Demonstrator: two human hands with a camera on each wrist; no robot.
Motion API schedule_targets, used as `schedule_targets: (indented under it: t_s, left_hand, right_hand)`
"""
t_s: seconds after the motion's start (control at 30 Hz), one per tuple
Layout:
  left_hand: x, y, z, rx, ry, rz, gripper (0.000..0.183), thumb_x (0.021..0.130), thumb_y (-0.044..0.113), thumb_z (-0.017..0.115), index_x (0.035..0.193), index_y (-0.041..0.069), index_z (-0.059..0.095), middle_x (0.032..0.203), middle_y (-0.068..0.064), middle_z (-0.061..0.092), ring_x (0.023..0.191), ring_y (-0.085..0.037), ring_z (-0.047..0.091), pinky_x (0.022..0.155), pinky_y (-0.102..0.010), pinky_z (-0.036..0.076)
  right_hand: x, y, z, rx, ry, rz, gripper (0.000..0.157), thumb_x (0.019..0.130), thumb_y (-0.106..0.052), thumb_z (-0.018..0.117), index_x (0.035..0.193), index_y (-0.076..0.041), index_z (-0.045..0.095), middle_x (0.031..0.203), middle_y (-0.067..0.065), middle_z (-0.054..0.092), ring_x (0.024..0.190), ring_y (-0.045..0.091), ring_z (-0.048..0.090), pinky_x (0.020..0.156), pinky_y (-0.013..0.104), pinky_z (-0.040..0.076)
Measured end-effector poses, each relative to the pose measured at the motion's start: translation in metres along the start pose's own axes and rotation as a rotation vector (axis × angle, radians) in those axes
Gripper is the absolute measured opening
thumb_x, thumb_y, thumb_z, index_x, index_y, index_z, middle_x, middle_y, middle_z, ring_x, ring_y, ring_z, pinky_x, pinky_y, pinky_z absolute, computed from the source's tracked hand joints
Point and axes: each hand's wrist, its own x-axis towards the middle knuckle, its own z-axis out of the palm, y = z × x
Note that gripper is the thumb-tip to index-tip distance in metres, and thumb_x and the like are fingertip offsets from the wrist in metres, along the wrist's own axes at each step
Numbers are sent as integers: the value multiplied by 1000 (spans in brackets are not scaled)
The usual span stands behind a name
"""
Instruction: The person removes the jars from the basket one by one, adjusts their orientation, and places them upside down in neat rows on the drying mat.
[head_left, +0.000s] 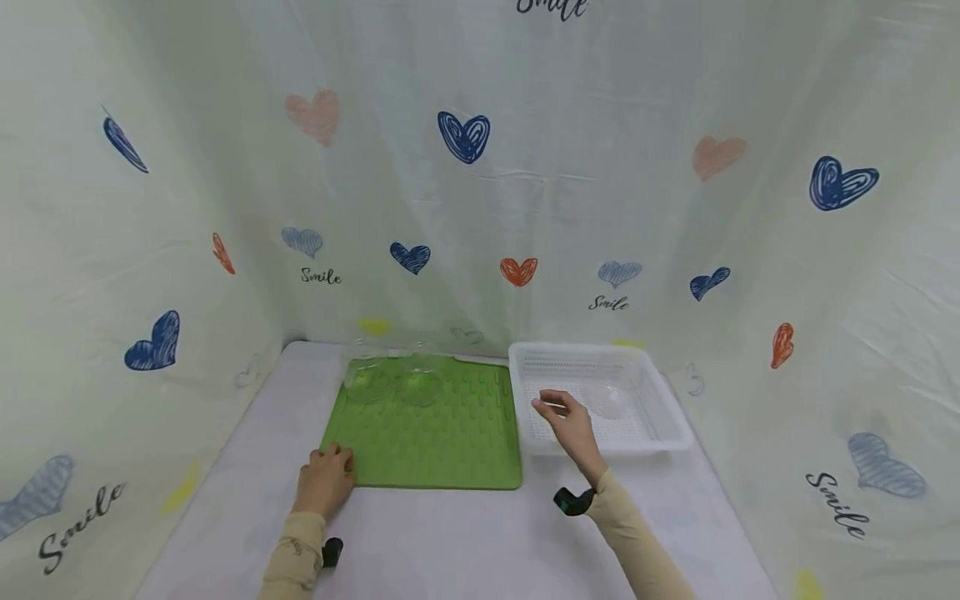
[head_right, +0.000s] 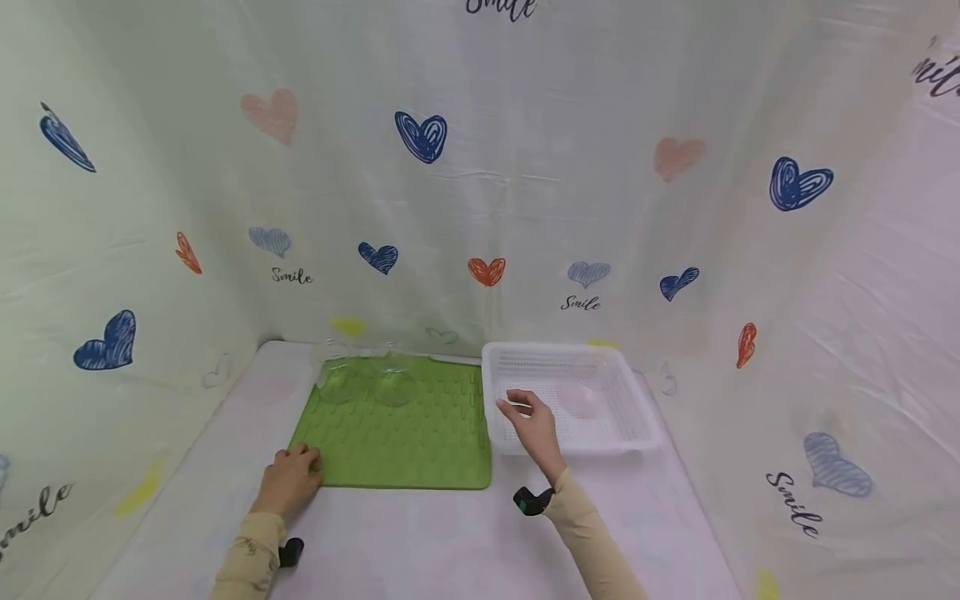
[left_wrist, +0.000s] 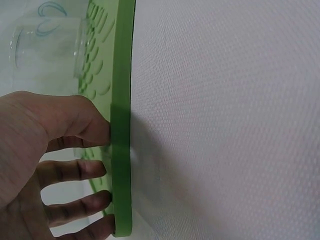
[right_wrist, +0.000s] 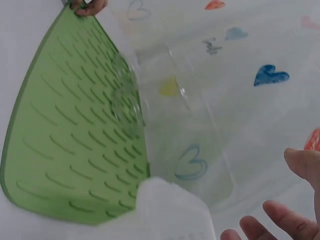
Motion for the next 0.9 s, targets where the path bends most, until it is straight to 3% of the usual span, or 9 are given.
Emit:
schedule_targets:
  t_s: [0.27, 0.4, 0.67, 0.9]
  left_hand:
    - [-2, -5, -6, 0, -5, -5, 10, 78, 11, 69, 77, 10, 59, 87, -10, 55, 85, -40, 53, 60, -51, 48]
    - [-3, -6, -8, 7, -18, -7, 10, 79, 12, 68, 77, 10, 58, 87, -10, 54, 85, -40, 53, 60, -51, 48]
    - [1, -3, -5, 7, -50, -21, 10, 81, 12, 67, 77, 10, 58, 89, -11, 54, 86, -41, 52, 62, -52, 49]
    - [2, 2, -4, 10, -54, -11, 11, 81, 12, 68, 77, 9, 58, 88, -12, 54, 84, -40, 53, 60, -51, 48]
  right_hand:
    - [23, 31, -53, -19, 153, 130, 53, 86, -50, 67, 120, -9, 64, 121, 14, 64, 109, 27, 62, 79, 26, 56]
    - [33, 49, -73, -27, 186, 204, 54, 87, -50, 66, 120, -7, 62, 121, 15, 62, 106, 26, 59, 78, 24, 53]
    - [38, 65, -97, -60, 183, 321, 55, 91, -45, 62, 123, -1, 56, 125, 20, 57, 111, 34, 54, 81, 32, 50]
    - [41, 73, -111, -94, 163, 341, 49, 92, -37, 64, 120, 2, 55, 126, 22, 55, 110, 35, 54, 89, 45, 53]
